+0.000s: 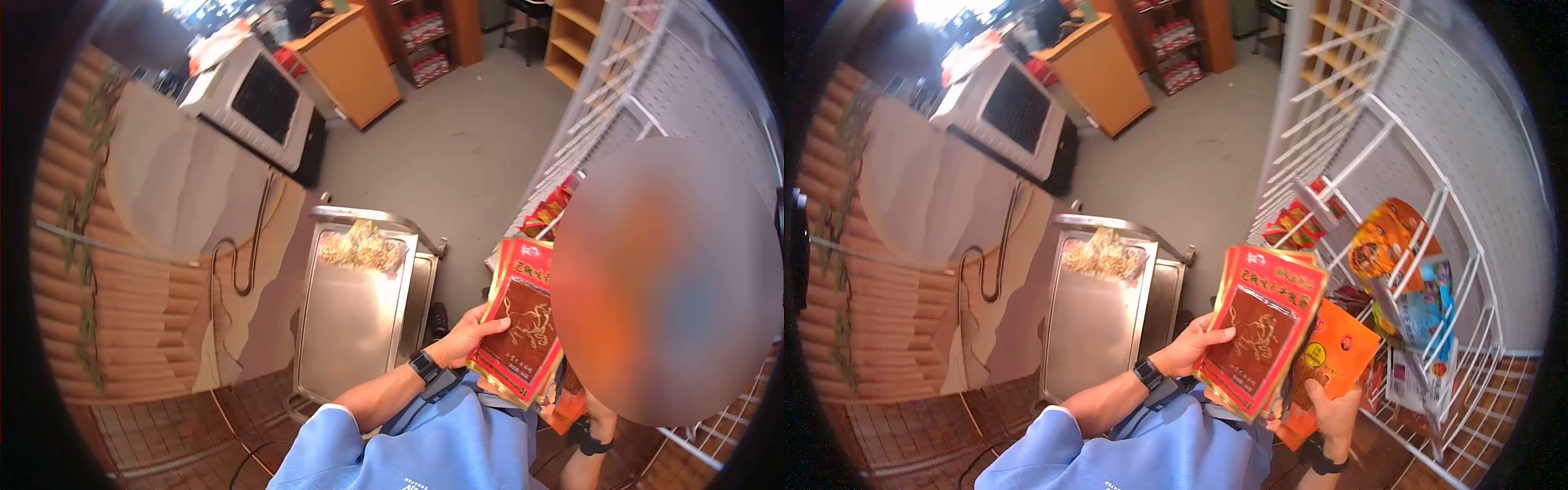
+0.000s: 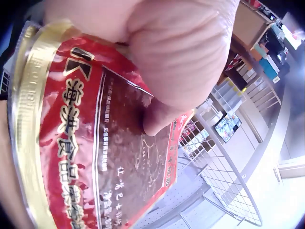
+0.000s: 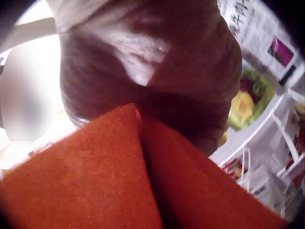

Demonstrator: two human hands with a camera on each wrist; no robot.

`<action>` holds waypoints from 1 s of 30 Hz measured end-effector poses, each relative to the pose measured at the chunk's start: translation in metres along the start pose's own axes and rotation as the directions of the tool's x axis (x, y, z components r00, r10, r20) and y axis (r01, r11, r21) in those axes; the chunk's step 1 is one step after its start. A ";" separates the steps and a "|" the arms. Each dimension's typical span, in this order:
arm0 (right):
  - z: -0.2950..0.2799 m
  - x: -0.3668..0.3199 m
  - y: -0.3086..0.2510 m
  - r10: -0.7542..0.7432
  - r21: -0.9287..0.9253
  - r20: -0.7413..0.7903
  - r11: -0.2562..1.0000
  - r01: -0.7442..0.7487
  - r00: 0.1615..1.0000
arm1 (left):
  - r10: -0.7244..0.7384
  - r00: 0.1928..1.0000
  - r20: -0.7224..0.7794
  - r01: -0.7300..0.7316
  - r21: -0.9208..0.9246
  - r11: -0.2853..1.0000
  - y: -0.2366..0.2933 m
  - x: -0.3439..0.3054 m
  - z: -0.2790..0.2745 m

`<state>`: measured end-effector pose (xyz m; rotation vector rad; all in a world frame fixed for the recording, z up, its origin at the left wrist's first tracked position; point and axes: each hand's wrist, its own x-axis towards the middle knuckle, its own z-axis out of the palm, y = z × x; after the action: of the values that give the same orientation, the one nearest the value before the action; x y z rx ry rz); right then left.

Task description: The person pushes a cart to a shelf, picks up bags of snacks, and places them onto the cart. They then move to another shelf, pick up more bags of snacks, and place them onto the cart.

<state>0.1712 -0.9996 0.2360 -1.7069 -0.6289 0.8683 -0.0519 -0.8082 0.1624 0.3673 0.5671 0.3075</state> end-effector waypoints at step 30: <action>0.483 0.114 0.003 0.379 -0.349 0.925 0.846 0.403 0.007 | 0.494 0.417 -0.763 -0.833 -0.104 0.543 0.004 -0.247 -0.267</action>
<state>-0.1491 -0.6374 0.1259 -1.1447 -2.1054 2.1309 -0.4026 -0.8309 0.0698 -0.0462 1.0023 1.4502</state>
